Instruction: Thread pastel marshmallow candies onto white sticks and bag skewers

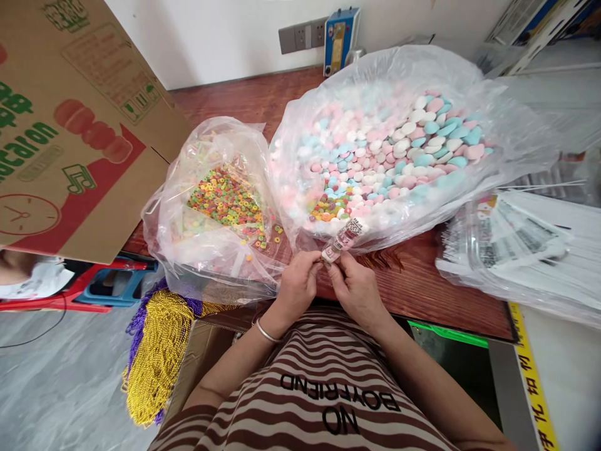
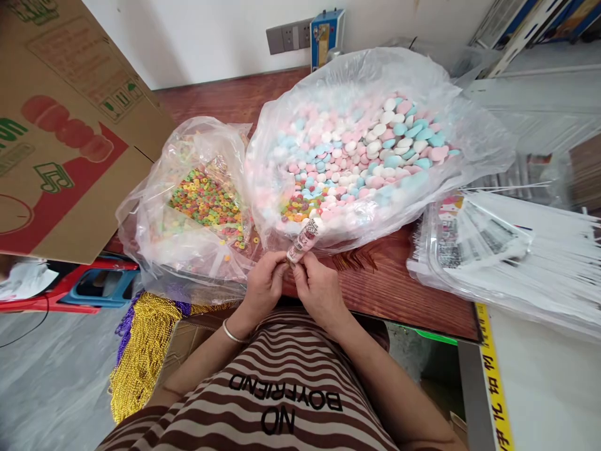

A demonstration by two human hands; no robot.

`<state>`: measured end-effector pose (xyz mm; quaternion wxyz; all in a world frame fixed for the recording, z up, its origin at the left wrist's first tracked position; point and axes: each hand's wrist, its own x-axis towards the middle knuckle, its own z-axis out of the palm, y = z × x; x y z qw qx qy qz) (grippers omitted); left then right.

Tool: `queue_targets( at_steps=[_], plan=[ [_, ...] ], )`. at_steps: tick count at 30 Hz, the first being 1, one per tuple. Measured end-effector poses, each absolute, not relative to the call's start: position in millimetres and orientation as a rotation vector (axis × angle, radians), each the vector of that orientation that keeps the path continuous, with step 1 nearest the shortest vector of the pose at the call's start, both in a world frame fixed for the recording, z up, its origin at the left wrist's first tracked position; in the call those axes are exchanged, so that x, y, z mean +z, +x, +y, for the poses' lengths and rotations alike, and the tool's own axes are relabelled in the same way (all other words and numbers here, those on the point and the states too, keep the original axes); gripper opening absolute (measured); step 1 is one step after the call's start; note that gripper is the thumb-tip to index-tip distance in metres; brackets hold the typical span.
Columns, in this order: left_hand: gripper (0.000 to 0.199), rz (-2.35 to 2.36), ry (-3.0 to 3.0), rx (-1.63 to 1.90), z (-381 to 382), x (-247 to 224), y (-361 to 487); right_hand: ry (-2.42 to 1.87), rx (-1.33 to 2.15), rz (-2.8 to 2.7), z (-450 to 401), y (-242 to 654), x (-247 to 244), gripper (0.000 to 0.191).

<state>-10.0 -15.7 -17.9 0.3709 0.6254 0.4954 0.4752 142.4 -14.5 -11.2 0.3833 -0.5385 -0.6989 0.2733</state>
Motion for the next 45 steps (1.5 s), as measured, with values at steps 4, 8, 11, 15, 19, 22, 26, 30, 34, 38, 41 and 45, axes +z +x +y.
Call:
queue_targets(
  at_steps=[4, 8, 11, 15, 19, 22, 26, 30, 34, 38, 41, 45],
  plan=[
    [0.022, 1.417, 2.021, 1.231, -18, -19, -17, -1.221, 0.844, -1.804, -15, 142, -5, 0.014],
    [0.020, 1.464, 1.923, 1.308, -21, -14, -14, -1.167, 0.930, -1.630, -16, 132, -2, 0.017],
    [0.017, 1.423, 1.832, 1.349, -22, -13, -10, -1.173, 0.955, -1.482, -15, 126, -5, 0.021],
    [0.020, 1.225, 1.721, 1.383, -17, -12, -13, -0.962, 1.353, -1.302, -11, 135, -9, 0.029],
    [0.018, 1.063, 1.880, 1.387, -15, 11, -34, -0.790, 1.682, -1.491, -5, 155, -1, 0.030],
    [0.023, 1.179, 1.815, 1.522, -29, 39, -52, -0.884, 1.264, -1.826, 2, 168, 16, 0.017],
    [0.049, 0.849, 1.365, 0.904, -50, 57, -56, -0.854, 0.552, -1.933, 3, 171, 49, 0.012],
    [0.088, 0.700, 0.781, 1.036, -48, 55, -49, -0.427, 0.577, -2.306, -12, 151, 57, 0.020],
    [0.103, 0.644, 0.769, 1.122, -49, 63, -58, -0.583, 0.924, -2.272, -8, 135, 40, 0.018],
    [0.069, 0.722, 1.154, 0.781, -49, 52, -64, -0.682, 1.076, -2.119, 6, 136, 47, 0.015],
    [0.031, 1.025, 1.412, 0.997, -38, 27, -65, -0.489, 1.162, -2.243, -1, 130, 55, 0.016],
    [0.058, 1.193, 1.658, 1.237, -30, 9, -71, -0.571, 1.464, -2.173, -7, 110, 38, 0.019]
  ],
)
